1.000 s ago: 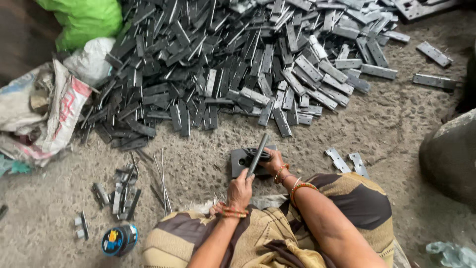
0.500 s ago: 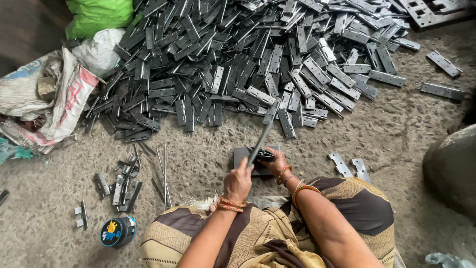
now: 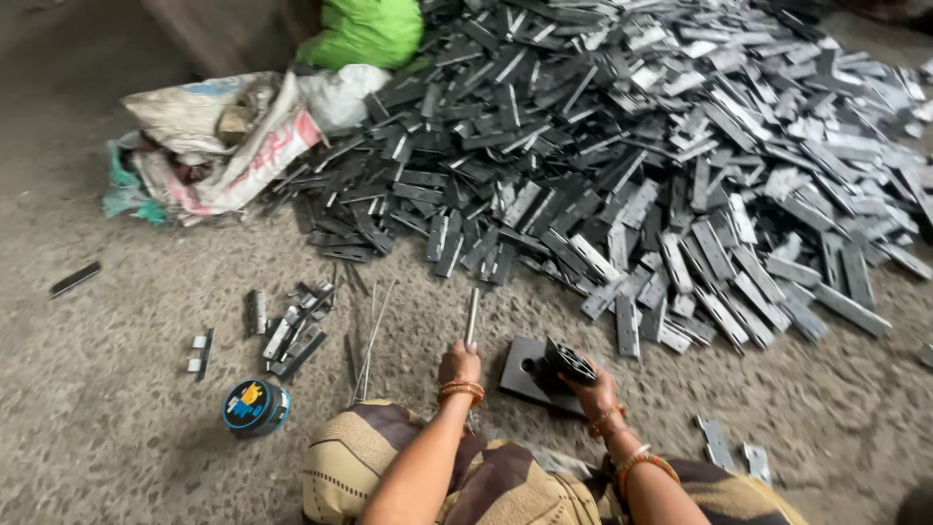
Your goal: The person sits on the floor and assembles metal hinge components. They pick up two metal plates, align them on a metal block, and use a cylindrical metal rod to press or secure the parts together. The person repeats this process with multiple hinge units, stacking the finished assemblies nearby.
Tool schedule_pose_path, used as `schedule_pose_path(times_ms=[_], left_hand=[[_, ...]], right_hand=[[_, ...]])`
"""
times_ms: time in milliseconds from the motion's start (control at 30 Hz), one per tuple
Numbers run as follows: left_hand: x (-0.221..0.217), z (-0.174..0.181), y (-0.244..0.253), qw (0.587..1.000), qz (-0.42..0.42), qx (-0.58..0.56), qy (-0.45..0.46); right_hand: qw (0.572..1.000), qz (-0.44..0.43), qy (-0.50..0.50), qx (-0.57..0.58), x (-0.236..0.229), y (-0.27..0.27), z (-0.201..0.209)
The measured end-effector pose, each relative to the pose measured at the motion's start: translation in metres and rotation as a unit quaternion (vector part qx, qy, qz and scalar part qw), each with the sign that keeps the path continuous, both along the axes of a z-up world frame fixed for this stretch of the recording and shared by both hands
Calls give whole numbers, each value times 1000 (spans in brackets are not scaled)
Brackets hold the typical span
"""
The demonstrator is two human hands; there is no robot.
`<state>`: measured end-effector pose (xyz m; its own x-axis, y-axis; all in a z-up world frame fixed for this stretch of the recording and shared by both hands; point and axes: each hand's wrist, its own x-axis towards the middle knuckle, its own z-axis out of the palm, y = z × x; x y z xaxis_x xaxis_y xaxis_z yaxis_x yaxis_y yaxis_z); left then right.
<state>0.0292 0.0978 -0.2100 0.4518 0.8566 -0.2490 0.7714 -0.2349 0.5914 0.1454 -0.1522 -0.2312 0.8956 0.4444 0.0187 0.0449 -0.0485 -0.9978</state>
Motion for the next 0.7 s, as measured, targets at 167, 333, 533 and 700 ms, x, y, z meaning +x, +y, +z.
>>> schedule_pose_path(times_ms=[167,333,533,700], left_hand=[[8,-20,6,991,114,-70,22],[24,-16,-27,968,-161,121,-149],[56,-8,-72,892,-376,-91,-236],[54,-8,-70,894,-386,-79,-212]], right_hand=[[997,-5,-34,-65,2,-1,18],[999,-27,25,-23,-8,-5,27],[960,-14,5,-279,-2,-11,26],[973,21,155,-169,4,-9,19]])
